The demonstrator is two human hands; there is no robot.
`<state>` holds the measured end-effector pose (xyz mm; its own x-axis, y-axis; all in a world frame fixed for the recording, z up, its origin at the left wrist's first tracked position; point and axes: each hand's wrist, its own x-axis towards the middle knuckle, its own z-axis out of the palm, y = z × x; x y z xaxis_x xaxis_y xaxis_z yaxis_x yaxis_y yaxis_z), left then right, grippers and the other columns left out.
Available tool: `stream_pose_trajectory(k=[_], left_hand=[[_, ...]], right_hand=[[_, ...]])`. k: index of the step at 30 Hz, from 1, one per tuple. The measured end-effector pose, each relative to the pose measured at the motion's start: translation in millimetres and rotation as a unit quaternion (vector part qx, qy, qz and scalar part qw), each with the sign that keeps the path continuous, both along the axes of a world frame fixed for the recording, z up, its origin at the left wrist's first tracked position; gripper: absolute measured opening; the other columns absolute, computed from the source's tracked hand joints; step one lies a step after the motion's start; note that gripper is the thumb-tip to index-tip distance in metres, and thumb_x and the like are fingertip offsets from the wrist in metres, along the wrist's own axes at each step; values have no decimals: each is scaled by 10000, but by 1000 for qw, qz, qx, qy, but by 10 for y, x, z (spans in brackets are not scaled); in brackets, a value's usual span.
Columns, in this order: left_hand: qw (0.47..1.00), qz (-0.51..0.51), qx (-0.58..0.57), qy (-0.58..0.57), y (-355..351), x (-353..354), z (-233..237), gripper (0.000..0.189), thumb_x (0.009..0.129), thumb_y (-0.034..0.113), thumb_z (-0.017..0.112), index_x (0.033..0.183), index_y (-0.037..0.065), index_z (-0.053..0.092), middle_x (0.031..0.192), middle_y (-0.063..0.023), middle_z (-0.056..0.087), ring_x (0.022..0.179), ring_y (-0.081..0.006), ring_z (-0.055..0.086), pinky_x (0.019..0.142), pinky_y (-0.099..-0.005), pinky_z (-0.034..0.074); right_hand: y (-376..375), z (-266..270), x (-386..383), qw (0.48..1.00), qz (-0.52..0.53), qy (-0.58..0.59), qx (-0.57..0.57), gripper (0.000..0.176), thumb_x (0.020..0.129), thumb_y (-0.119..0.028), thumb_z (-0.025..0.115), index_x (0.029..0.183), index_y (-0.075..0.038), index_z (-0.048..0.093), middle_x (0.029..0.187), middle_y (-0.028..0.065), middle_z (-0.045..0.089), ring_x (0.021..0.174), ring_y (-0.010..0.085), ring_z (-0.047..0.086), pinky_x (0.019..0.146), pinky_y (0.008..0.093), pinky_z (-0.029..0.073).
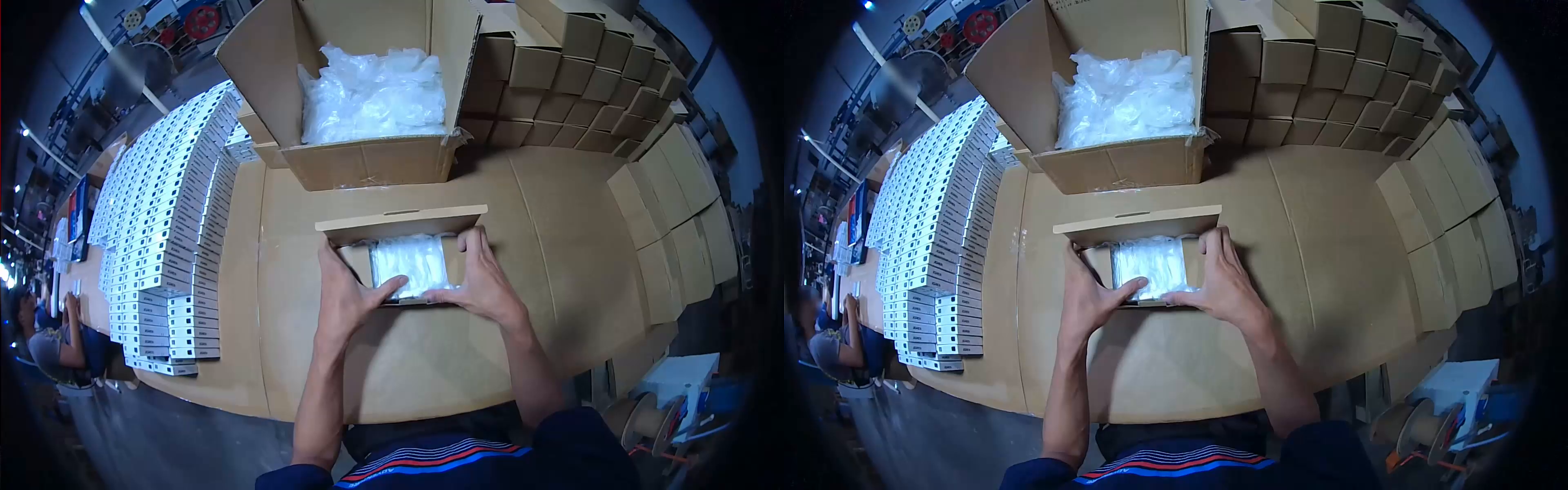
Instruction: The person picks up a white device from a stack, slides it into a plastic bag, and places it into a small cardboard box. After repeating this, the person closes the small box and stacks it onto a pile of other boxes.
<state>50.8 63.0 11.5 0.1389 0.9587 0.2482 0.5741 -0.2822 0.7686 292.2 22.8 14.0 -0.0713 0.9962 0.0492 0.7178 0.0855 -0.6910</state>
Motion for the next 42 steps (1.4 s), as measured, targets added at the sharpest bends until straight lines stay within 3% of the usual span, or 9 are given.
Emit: stream_pose_trajectory(k=[7,8,10,12,16,26,34,39,42], left_hand=[[996,9,28,-81,-85,-2,-147,1116,645,305,1000,1423,-13,266,1414,-271,451,1341,-366,470,1163,-460,370],[993,-1,49,-106,-80,-25,-224,1069,652,287,998,1401,10,287,1421,-263,448,1341,-358,474,1161,-462,372],[977,-37,94,-185,-64,-72,-348,941,667,197,992,1337,85,340,1449,-228,435,1338,-337,482,1156,-466,368],[954,-64,113,-270,-99,-131,-561,737,779,428,899,1235,62,450,1401,-223,504,1327,-348,494,1121,-497,401],[964,-38,112,-237,-185,-172,-641,618,923,621,689,1127,55,549,1354,-197,566,1323,-343,507,1109,-491,401],[967,-22,108,-229,-202,-171,-581,527,941,558,700,1088,53,659,1339,-161,604,1322,-308,525,1121,-474,398],[974,-39,192,115,-584,-167,-253,385,854,248,796,1227,153,773,1346,6,700,1409,-364,506,1259,-618,111],[966,-48,215,135,-689,-10,-328,365,861,212,815,1222,185,773,1318,14,719,1362,-307,569,1210,-570,273],[968,-31,226,108,-660,44,-362,335,861,140,812,1191,188,784,1272,19,741,1331,-312,598,1182,-540,340]], right_hand=[[10,-113,-206,994,-109,-9,-13,1466,589,-579,960,1572,111,119,1591,419,222,1516,500,245,1240,491,284],[5,-238,-257,985,-153,-9,83,1302,538,-500,1010,1495,67,334,1464,322,436,1367,446,457,1159,453,394],[-27,-215,-271,985,-155,24,74,1166,557,-415,1017,1441,54,419,1426,279,484,1355,417,470,1144,444,404],[-36,-265,-256,985,-130,101,53,857,629,-206,984,1329,26,547,1363,205,554,1337,361,491,1123,445,413],[-271,-272,-507,931,-258,196,169,669,690,-94,899,1269,6,578,1406,219,494,1326,410,470,1126,489,382],[-691,-292,-916,938,-234,155,204,190,806,-61,858,981,-82,789,1504,223,372,1336,362,497,1145,441,373],[-674,-382,-852,928,-210,178,250,182,792,-18,851,955,-76,797,1567,216,362,1402,365,460,1162,431,359],[-704,-356,-792,939,-209,159,221,213,803,-4,816,984,-115,802,1642,265,256,1475,436,383,1187,474,340],[-681,-251,-530,923,-264,168,224,226,823,22,775,1030,-68,771,1386,223,576,1291,375,577,1080,430,460]])
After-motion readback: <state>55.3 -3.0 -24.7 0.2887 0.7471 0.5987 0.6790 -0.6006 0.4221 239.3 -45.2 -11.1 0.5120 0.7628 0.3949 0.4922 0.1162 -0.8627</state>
